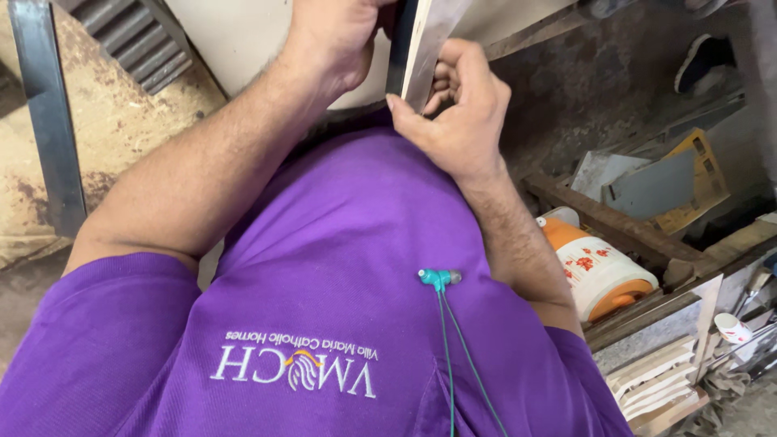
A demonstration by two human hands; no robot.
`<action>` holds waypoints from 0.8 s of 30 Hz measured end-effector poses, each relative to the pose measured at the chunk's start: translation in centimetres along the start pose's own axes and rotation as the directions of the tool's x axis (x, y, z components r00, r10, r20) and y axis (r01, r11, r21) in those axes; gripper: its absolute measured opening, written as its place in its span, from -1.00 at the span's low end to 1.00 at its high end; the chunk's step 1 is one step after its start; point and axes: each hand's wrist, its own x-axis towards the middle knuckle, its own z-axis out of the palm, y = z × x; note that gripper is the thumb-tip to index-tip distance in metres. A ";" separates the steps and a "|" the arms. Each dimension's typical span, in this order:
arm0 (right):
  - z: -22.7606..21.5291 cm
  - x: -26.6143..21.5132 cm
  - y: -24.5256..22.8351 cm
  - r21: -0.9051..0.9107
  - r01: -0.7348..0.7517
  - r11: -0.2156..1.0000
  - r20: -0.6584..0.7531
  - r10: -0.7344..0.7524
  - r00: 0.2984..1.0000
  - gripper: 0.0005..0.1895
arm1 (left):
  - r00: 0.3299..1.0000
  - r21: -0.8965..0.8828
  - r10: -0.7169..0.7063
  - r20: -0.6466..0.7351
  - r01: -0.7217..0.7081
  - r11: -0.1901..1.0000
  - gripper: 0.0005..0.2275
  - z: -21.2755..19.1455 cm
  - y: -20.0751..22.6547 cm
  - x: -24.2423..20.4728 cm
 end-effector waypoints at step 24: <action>-1.6 1.0 0.7 0.268 -0.084 0.960 0.095 0.061 0.994 -0.76 | 0.984 -0.021 -0.040 0.171 0.044 0.999 -0.93 1.3 2.1 -4.0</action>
